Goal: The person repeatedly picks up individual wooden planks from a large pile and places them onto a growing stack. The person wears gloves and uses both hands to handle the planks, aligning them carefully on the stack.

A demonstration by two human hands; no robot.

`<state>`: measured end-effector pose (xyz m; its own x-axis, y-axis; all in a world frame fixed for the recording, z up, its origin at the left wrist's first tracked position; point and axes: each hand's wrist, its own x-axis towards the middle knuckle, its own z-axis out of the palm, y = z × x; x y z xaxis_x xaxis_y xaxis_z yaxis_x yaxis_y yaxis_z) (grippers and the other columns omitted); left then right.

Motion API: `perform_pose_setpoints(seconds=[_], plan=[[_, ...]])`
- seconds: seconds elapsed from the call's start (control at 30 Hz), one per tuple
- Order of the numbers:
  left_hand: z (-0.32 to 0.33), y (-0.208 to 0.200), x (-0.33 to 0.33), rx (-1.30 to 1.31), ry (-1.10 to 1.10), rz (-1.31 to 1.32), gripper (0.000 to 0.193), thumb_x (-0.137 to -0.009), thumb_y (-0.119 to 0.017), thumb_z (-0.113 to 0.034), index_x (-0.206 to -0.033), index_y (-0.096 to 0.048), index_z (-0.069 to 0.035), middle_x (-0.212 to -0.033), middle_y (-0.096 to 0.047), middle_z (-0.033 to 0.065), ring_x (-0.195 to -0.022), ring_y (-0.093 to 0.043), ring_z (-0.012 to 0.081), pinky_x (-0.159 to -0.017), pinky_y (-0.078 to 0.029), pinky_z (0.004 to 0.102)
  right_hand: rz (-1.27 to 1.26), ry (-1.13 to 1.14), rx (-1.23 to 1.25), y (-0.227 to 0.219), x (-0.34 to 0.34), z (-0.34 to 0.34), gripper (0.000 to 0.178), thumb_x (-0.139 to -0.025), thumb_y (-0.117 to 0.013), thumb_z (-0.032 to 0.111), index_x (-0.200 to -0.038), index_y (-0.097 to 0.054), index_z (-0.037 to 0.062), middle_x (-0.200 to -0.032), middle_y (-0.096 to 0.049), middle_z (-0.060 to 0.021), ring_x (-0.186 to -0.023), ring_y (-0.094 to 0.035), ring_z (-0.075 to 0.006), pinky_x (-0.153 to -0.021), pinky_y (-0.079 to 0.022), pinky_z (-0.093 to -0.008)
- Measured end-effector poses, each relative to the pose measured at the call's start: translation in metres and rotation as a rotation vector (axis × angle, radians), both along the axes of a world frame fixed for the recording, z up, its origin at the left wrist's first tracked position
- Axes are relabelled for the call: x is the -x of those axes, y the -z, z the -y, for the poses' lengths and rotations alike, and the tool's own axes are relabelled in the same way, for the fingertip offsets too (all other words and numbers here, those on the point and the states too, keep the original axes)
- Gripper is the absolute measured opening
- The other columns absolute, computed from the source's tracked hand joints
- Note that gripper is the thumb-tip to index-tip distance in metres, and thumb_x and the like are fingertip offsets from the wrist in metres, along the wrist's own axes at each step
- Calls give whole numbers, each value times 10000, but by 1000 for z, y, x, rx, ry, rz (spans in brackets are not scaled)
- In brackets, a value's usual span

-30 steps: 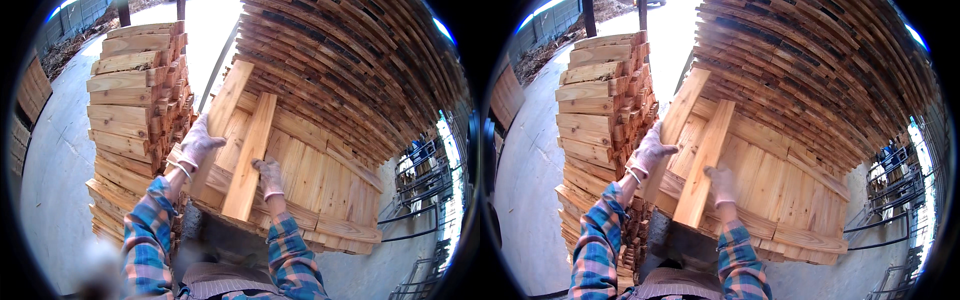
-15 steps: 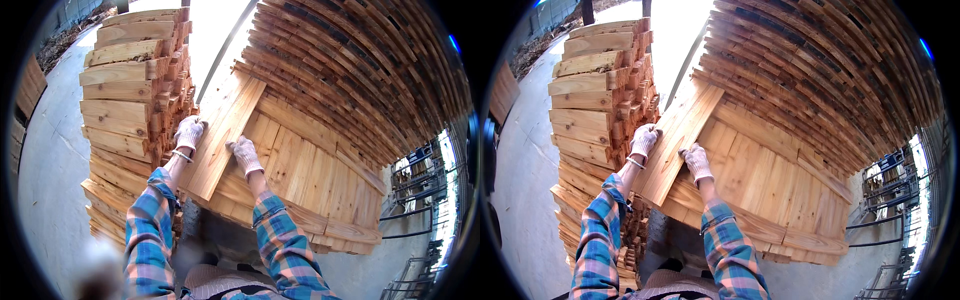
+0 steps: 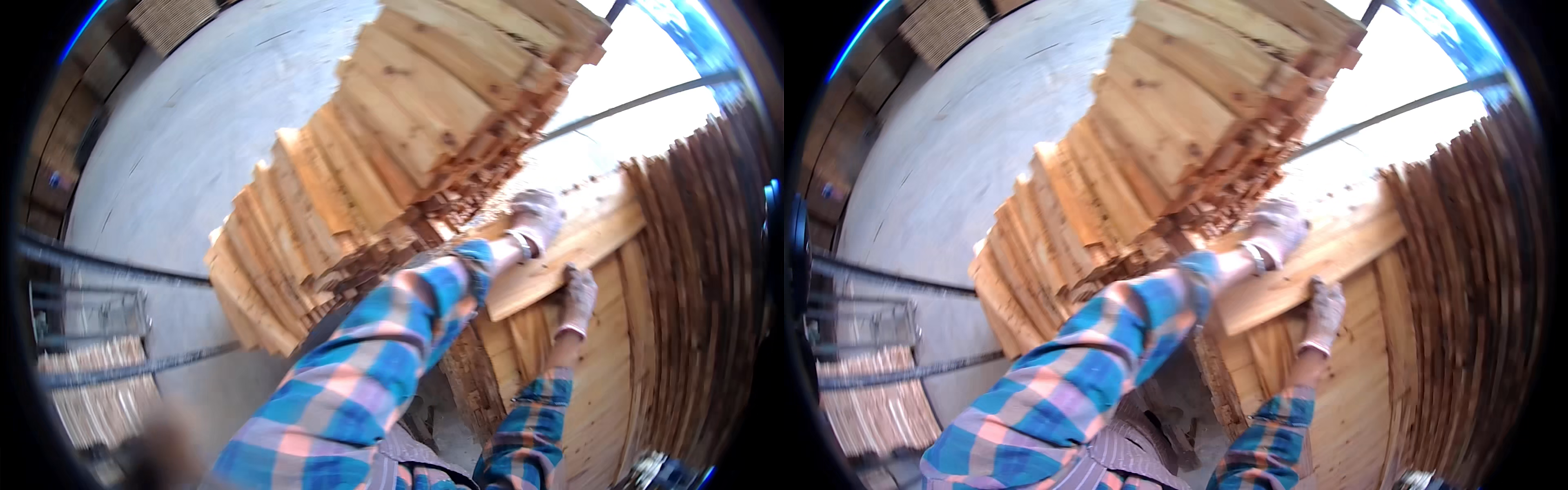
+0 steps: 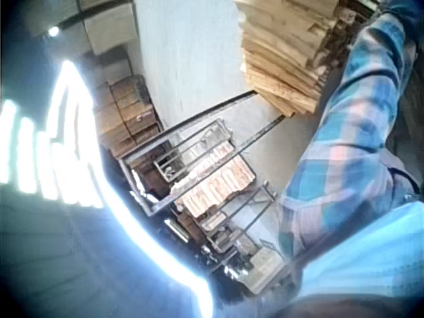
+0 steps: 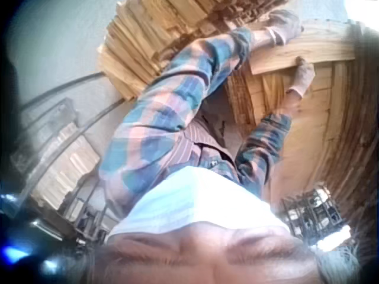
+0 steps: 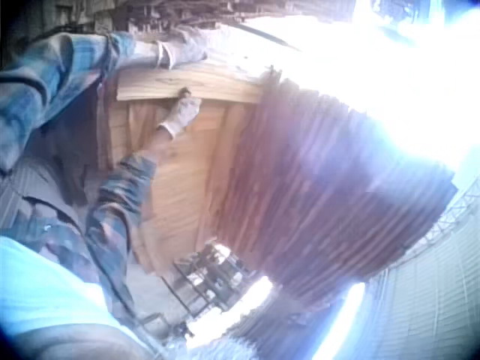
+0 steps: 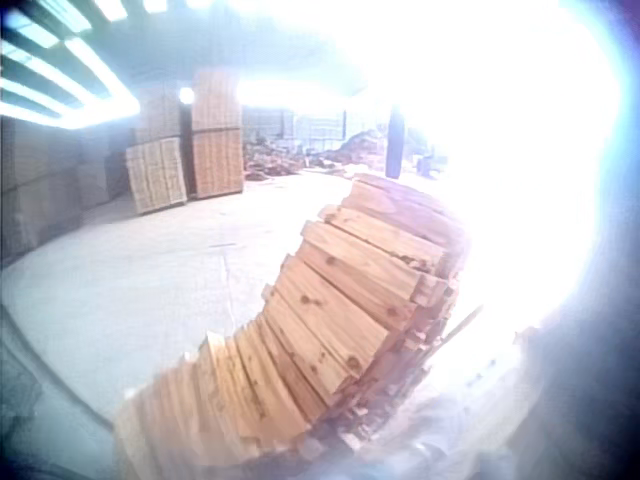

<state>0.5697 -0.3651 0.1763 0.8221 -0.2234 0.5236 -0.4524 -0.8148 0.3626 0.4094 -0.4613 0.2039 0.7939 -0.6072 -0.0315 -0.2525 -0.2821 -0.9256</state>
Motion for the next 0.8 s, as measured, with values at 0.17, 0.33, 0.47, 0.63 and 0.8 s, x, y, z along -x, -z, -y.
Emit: perform_pose_setpoints(seconds=[0.17, 0.33, 0.47, 0.63, 0.8], plan=[[-12, -44, 19, -517, -101, -24, 229, -860, -555, -180, -711, -623, -20, -582, -555, 120, -500, -569, 229, -358, -364, 428, -141, 65, -249, -11, 4, 10, 248, -921, -634, 269, -963, -633, 25, -888, -645, -78, -836, -613, -194, -692, -525, -348], [-58, -89, 41, 216, 223, -375, 506, -885, -616, -324, -1283, -450, -58, -1055, -588, 133, -890, -619, 251, -711, -551, 402, -53, 33, -446, -2, 2, 28, 301, -922, -654, 306, -1062, -599, 46, -960, -635, -98, -787, -640, -227, -644, -554, -394], [-206, -33, 111, 533, 42, 31, 769, -889, -448, -677, -1327, -546, -52, -1289, -591, 204, -991, -681, 274, -678, -611, 309, -341, -76, 46, -40, -7, -13, 421, -878, -710, 347, -1167, -603, 60, -854, -619, -34, -681, -580, -114, -535, -483, -244], [-392, 88, 222, 1275, -330, -746, 895, -811, -739, -393, -1477, -291, 2, -1514, -331, 207, -1410, -341, 250, -1153, -300, 318, 296, -340, -107, -69, 42, -171, 568, -873, -707, 205, -1399, -494, 177, -1083, -689, -116, -855, -649, -93, -730, -583, -192], [-461, 140, 196, 1368, -569, -580, 727, -882, -702, -79, -1454, -284, 84, -1495, -351, 248, -1339, -436, 298, -1106, -356, 333, -75, -515, -499, 67, 30, -292, 607, -822, -725, 86, -1377, -497, -7, -906, -677, -41, -761, -593, -119, -701, -534, -248]])
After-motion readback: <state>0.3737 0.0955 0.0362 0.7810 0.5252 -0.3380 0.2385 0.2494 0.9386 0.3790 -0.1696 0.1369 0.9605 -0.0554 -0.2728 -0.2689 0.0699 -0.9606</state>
